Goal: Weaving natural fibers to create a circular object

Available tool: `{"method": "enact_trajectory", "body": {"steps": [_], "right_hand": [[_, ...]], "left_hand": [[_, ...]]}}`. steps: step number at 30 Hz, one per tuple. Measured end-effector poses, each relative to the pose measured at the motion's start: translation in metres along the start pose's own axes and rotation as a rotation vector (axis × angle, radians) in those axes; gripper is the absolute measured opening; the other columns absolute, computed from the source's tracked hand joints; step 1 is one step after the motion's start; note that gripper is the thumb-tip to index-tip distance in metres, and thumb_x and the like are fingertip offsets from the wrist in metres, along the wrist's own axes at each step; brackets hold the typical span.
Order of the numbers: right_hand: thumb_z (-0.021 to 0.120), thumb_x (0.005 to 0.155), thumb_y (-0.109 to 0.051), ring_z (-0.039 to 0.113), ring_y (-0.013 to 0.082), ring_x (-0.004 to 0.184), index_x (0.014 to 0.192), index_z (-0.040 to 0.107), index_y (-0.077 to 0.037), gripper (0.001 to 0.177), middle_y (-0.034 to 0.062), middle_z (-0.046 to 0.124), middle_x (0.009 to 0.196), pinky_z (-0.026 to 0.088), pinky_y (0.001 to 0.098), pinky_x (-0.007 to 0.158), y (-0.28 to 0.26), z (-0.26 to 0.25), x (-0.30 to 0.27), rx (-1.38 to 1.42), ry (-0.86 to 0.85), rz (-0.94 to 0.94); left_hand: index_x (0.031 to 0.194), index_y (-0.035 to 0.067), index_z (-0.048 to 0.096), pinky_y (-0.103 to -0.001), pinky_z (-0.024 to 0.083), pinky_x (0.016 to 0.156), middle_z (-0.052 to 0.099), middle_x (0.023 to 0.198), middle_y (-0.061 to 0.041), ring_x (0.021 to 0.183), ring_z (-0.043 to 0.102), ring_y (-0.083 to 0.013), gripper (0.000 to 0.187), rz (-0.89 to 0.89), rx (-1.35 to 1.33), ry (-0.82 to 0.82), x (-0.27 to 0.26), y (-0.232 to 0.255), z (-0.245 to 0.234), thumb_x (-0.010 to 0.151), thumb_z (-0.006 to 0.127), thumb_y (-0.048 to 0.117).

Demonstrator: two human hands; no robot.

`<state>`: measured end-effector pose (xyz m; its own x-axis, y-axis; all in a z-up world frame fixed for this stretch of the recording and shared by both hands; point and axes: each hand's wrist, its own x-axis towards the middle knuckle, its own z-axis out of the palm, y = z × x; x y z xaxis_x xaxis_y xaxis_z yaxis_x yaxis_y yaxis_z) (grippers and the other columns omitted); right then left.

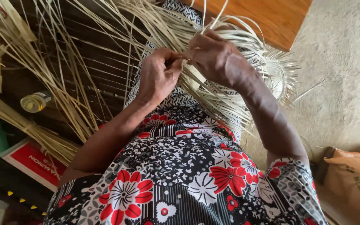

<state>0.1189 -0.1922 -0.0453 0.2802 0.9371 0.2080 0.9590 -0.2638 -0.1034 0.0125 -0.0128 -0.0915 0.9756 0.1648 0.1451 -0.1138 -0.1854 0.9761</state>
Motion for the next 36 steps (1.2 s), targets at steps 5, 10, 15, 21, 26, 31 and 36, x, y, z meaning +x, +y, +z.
{"method": "enact_trajectory", "body": {"steps": [5,10,15,21,26,31,36], "right_hand": [[0.061,0.107,0.003,0.047,0.0099,0.050,0.112,0.075,-0.005,0.017,0.0101,0.068,0.090,0.036,0.0203,0.031,0.012,0.015,0.015,0.268,-0.043,0.104],[0.059,0.104,0.015,0.057,0.0168,0.066,0.085,0.067,0.000,0.025,0.0128,0.066,0.085,0.044,0.0226,0.045,0.010,0.008,0.024,0.677,-0.025,0.151],[0.041,0.113,-0.018,0.058,0.0179,0.058,0.089,0.063,0.003,0.039,0.0173,0.065,0.087,0.035,0.0262,0.036,0.016,0.033,0.006,0.858,0.028,0.144],[0.065,0.107,0.004,0.060,0.0235,0.073,0.077,0.064,-0.001,0.030,0.0178,0.070,0.087,0.049,0.0329,0.058,-0.002,0.026,-0.017,0.522,0.206,0.079],[0.066,0.104,0.008,0.055,0.0154,0.056,0.092,0.067,0.002,0.014,0.0138,0.064,0.086,0.041,0.0244,0.038,-0.004,0.018,-0.013,0.422,0.116,0.174],[0.064,0.105,0.008,0.055,0.0146,0.054,0.090,0.063,0.000,0.018,0.0157,0.068,0.086,0.047,0.0230,0.038,0.003,0.027,0.011,0.376,0.059,0.155],[0.056,0.110,0.002,0.048,0.0108,0.048,0.109,0.069,0.008,0.014,0.0100,0.065,0.072,0.033,0.0229,0.031,0.010,0.017,0.014,0.588,-0.024,0.210]], "left_hand": [[0.088,-0.002,0.074,-0.019,0.035,0.036,0.068,0.081,-0.008,0.051,0.047,-0.0078,0.003,0.150,0.220,0.009,0.001,-0.007,0.005,0.088,0.073,-0.005],[0.092,-0.004,0.072,-0.021,0.032,0.036,0.064,0.074,-0.007,0.049,0.043,-0.0088,0.006,0.096,0.044,-0.073,0.000,-0.029,0.007,0.096,0.069,-0.001],[0.081,0.004,0.064,-0.024,0.029,0.033,0.055,0.063,-0.001,0.044,0.038,-0.0071,0.019,-0.137,-0.258,-0.201,-0.002,-0.037,0.003,0.100,0.067,0.007],[0.095,0.006,0.076,-0.022,0.023,0.036,0.046,0.059,0.006,0.044,0.032,-0.0062,0.022,-0.310,-0.508,-0.165,-0.005,-0.039,0.011,0.104,0.061,0.019],[0.090,0.002,0.062,-0.024,0.039,0.037,0.061,0.073,-0.004,0.050,0.049,-0.0112,0.015,0.048,-0.100,-0.067,-0.009,-0.046,0.022,0.104,0.063,0.007],[0.099,-0.005,0.062,-0.023,0.044,0.040,0.061,0.075,-0.005,0.053,0.053,-0.0116,0.006,0.241,0.102,0.026,-0.004,-0.022,0.014,0.097,0.066,-0.009],[0.098,-0.002,0.067,-0.022,0.047,0.041,0.062,0.085,-0.008,0.058,0.053,-0.0119,0.012,0.263,0.160,0.084,-0.003,-0.023,0.014,0.092,0.072,-0.010]]}}
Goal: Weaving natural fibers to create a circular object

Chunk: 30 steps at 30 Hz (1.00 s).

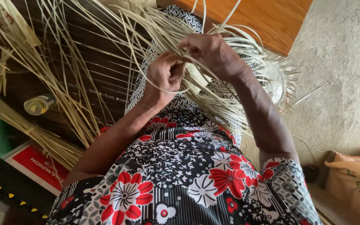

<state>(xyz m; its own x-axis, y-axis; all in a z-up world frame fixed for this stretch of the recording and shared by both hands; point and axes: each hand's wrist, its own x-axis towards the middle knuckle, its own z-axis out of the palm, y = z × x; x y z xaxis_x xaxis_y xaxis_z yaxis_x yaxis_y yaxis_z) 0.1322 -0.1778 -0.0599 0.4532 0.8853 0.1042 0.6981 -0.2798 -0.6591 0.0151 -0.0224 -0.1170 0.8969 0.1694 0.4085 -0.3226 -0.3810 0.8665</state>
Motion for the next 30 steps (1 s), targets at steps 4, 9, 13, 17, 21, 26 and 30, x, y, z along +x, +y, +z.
{"method": "enact_trajectory", "body": {"steps": [4,9,13,17,21,26,30], "right_hand": [[0.063,0.104,0.009,0.058,0.0144,0.058,0.089,0.064,-0.001,0.018,0.0133,0.069,0.082,0.045,0.0225,0.042,0.008,0.003,-0.008,0.053,-0.008,0.046],[0.068,0.101,0.009,0.059,0.0137,0.051,0.085,0.063,-0.001,0.020,0.0140,0.071,0.080,0.042,0.0213,0.034,0.007,0.013,-0.009,0.059,0.069,0.036],[0.065,0.107,-0.001,0.052,0.0192,0.056,0.086,0.066,0.004,0.022,0.0125,0.061,0.075,0.036,0.0295,0.041,0.006,0.018,-0.026,0.067,0.208,-0.147],[0.072,0.097,0.000,0.066,0.0365,0.080,0.089,0.074,0.004,0.010,0.0225,0.069,0.097,0.056,0.0393,0.069,0.001,0.027,-0.044,0.017,0.279,-0.219],[0.068,0.097,0.009,0.067,0.0371,0.072,0.087,0.071,0.010,0.010,0.0266,0.067,0.085,0.057,0.0388,0.066,-0.023,0.011,-0.034,-0.008,0.276,-0.177],[0.068,0.103,0.009,0.059,0.0164,0.052,0.090,0.074,0.003,0.016,0.0151,0.070,0.080,0.046,0.0241,0.035,-0.002,0.015,-0.014,-0.122,0.209,-0.182],[0.071,0.105,-0.002,0.064,0.0122,0.065,0.098,0.079,-0.004,0.011,0.0073,0.067,0.085,0.051,0.0206,0.040,-0.008,0.015,-0.010,-0.017,0.122,-0.004]], "left_hand": [[0.087,-0.003,0.068,-0.020,0.034,0.037,0.056,0.075,-0.002,0.052,0.043,-0.0063,0.009,-0.063,-0.133,-0.030,-0.001,0.002,0.000,0.094,0.070,-0.007],[0.090,-0.001,0.064,-0.022,0.036,0.039,0.055,0.077,-0.003,0.053,0.043,-0.0087,0.009,-0.044,-0.181,-0.057,-0.005,-0.003,0.004,0.095,0.065,-0.008],[0.090,0.005,0.061,-0.021,0.037,0.039,0.057,0.073,0.000,0.051,0.043,-0.0076,0.011,-0.192,-0.498,-0.095,-0.011,-0.010,0.001,0.095,0.060,-0.004],[0.091,-0.003,0.067,-0.037,0.059,0.059,0.066,0.072,-0.018,0.062,0.067,-0.0254,0.020,-0.362,-0.403,-0.141,-0.020,-0.021,0.014,0.105,0.061,0.011],[0.091,-0.001,0.066,-0.031,0.050,0.055,0.060,0.067,-0.010,0.059,0.057,-0.0187,0.026,-0.415,-0.414,-0.136,-0.015,-0.017,0.011,0.103,0.055,0.020],[0.109,-0.002,0.064,-0.026,0.048,0.041,0.065,0.081,-0.010,0.057,0.057,-0.0163,0.018,-0.052,-0.093,-0.081,-0.016,-0.015,0.013,0.093,0.066,-0.012],[0.103,-0.004,0.064,-0.024,0.054,0.053,0.070,0.085,-0.010,0.064,0.066,-0.0169,0.013,-0.106,-0.106,-0.119,-0.005,-0.004,0.000,0.092,0.066,-0.012]]}}
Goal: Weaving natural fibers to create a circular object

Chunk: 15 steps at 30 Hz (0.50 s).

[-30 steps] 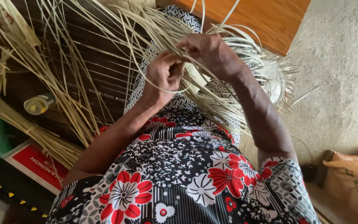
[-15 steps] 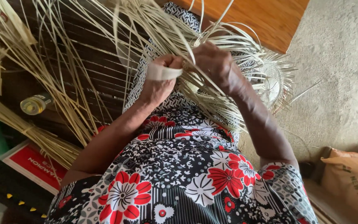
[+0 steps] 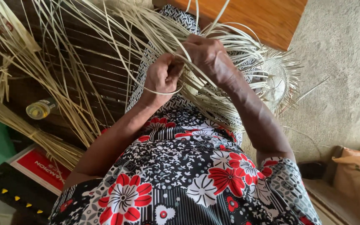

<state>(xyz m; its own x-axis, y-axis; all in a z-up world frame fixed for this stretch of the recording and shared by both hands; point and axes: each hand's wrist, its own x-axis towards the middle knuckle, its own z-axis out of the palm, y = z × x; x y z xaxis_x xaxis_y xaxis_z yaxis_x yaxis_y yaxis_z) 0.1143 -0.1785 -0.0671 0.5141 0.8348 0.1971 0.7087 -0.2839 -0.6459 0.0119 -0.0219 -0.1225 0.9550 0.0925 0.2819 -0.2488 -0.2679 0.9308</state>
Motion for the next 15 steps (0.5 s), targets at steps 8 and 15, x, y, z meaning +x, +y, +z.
{"method": "enact_trajectory", "body": {"steps": [8,15], "right_hand": [[0.056,0.106,-0.025,0.065,0.0153,0.066,0.104,0.072,-0.004,0.026,0.0081,0.072,0.086,0.054,0.0249,0.053,-0.037,-0.015,-0.027,0.390,-0.172,0.204],[0.050,0.100,-0.045,0.064,0.0158,0.049,0.098,0.069,0.007,0.055,0.0117,0.067,0.069,0.051,0.0221,0.035,-0.021,-0.001,-0.063,0.668,-0.253,0.228]], "left_hand": [[0.091,-0.007,0.070,-0.018,0.053,0.047,0.070,0.076,-0.013,0.056,0.061,-0.0139,0.011,-0.052,-0.382,-0.013,0.003,-0.029,0.005,0.092,0.078,0.000],[0.083,0.010,0.050,-0.028,0.032,0.030,0.048,0.057,0.003,0.040,0.037,-0.0097,0.030,0.292,0.036,0.198,0.032,-0.034,0.003,0.099,0.075,0.017]]}}
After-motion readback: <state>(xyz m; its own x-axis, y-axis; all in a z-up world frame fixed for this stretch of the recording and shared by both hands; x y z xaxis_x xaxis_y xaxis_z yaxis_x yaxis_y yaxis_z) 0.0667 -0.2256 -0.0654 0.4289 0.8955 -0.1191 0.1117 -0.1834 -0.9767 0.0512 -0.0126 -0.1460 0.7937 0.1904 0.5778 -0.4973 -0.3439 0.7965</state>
